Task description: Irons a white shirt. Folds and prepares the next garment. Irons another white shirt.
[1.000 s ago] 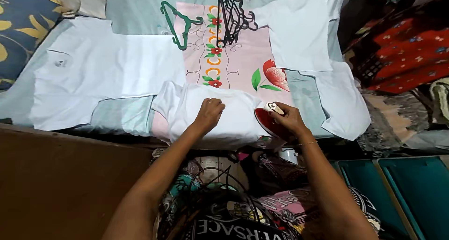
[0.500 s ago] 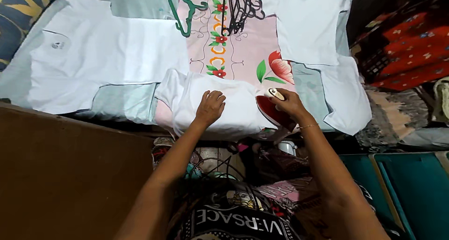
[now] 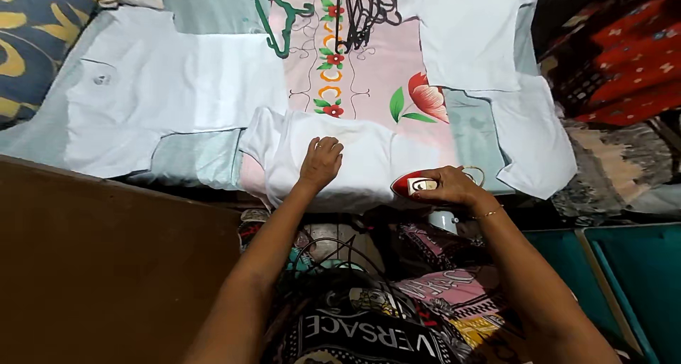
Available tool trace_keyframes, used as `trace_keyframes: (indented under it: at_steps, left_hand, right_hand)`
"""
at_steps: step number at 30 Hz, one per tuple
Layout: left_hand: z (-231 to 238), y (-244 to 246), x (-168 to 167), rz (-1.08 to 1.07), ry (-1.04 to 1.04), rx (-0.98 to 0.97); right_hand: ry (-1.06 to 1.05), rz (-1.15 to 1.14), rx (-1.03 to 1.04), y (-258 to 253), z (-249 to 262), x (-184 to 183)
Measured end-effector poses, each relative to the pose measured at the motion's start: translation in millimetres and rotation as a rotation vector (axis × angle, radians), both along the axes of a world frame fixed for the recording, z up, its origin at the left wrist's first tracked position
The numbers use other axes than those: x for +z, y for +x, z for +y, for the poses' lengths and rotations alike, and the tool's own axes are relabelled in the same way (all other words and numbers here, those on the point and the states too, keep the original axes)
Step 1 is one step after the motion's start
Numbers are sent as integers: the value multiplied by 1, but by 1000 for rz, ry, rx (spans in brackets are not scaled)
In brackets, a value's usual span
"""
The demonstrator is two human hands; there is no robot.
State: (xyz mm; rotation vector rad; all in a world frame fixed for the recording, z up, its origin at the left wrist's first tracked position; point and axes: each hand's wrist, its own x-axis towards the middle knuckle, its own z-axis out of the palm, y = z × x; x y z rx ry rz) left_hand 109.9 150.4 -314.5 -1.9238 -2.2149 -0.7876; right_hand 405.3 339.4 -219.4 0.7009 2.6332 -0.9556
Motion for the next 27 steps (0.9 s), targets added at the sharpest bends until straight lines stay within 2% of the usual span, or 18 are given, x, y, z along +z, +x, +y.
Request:
trace_keyframes:
  at_steps: [3, 6, 9, 11, 16, 19, 24, 27]
  left_hand:
    - [0, -1, -1, 6, -8, 1]
    - [0, 0, -3, 9, 1, 5]
    - [0, 1, -2, 9, 5, 8]
    - [0, 1, -2, 7, 7, 12]
    - [2, 1, -4, 25, 9, 16]
    - [1, 2, -4, 23, 6, 16]
    - [0, 4, 1, -18, -12, 13]
    - [0, 4, 0, -10, -2, 18]
  right_hand:
    - [66, 80, -147, 10, -2, -5]
    - [165, 163, -449, 10, -6, -10]
    - [219, 112, -784, -4, -5, -7]
    - [232, 77, -884, -14, 4, -7]
    - [243, 75, -995, -33, 22, -5]
    - [238, 72, -975, -42, 20, 1]
    - [223, 16, -877, -25, 21, 4]
    - [234, -18, -920, -14, 15, 2]
